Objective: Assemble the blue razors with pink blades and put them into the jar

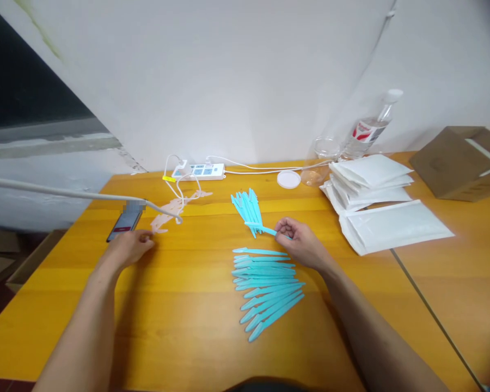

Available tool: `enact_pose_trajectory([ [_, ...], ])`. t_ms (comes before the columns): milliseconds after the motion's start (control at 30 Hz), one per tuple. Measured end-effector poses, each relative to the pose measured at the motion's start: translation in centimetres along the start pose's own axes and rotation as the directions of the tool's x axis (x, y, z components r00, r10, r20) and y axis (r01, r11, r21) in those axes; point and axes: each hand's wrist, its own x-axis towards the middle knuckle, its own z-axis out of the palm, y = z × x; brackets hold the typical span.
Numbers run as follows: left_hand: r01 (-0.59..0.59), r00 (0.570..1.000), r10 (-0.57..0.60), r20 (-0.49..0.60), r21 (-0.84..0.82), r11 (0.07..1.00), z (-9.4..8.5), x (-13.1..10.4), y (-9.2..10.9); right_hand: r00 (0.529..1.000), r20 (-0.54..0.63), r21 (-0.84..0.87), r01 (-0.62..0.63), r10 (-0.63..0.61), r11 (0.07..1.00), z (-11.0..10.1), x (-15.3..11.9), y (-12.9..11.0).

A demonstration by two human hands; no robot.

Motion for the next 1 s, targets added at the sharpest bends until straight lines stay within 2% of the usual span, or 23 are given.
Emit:
enact_pose_trajectory([
  [67, 0.044, 0.999, -0.04, 0.021, -0.249, 0.968, 0.1, -2.2, 2.2, 0.999, 0.03, -0.003, 0.014, -0.014, 1.0, 0.1, -0.1, 0.0],
  [133, 0.008, 0.999, 0.025, 0.045, -0.612, 0.791, 0.5, -4.4, 5.7, 0.998, 0.057, -0.017, 0.033, -0.032, 0.999, 0.3, -0.2, -0.1],
  [200, -0.028, 0.995, 0.091, 0.034, -0.8, 0.6, 1.2, -5.9, 9.9, 0.996, 0.072, -0.035, 0.051, -0.049, 0.998, 0.4, -0.2, -0.2],
  [233, -0.026, 0.995, 0.093, 0.027, -0.849, 0.528, 1.6, -6.3, 12.0, 0.995, 0.077, -0.043, 0.06, -0.057, 0.997, 0.5, -0.3, -0.2],
  [300, 0.001, 0.986, 0.147, 0.073, -0.896, 0.444, 2.4, -6.6, 15.6, 0.994, 0.086, -0.054, 0.066, -0.061, 0.996, 0.6, -0.4, -0.3],
  [400, 0.035, 0.972, 0.201, 0.123, -0.92, 0.391, 3.6, -6.4, 18.9, 0.993, 0.111, -0.069, 0.058, -0.051, 0.996, 0.5, -0.7, -0.4],
  [533, 0.054, 0.95, 0.26, 0.175, -0.909, 0.414, 5.0, -6.7, 20.1, 0.989, 0.13, -0.12, 0.082, -0.066, 0.989, 0.5, -1.0, -0.5],
  [633, 0.06, 0.942, 0.272, 0.195, -0.898, 0.437, 5.5, -7.0, 19.6, 0.988, 0.134, -0.176, 0.106, -0.083, 0.979, 0.5, -0.9, -0.6],
  [833, 0.022, 0.974, 0.191, 0.119, -0.894, 0.448, 5.2, -6.6, 17.6, 0.987, 0.155, -0.149, 0.064, -0.041, 0.987, 0.5, -0.9, -0.8],
  [1000, -0.002, 0.945, 0.292, 0.146, -0.891, 0.454, 5.6, -6.8, 18.2, 0.984, 0.172, -0.175, 0.08, -0.049, 0.981, 0.7, -1.0, -1.0],
])
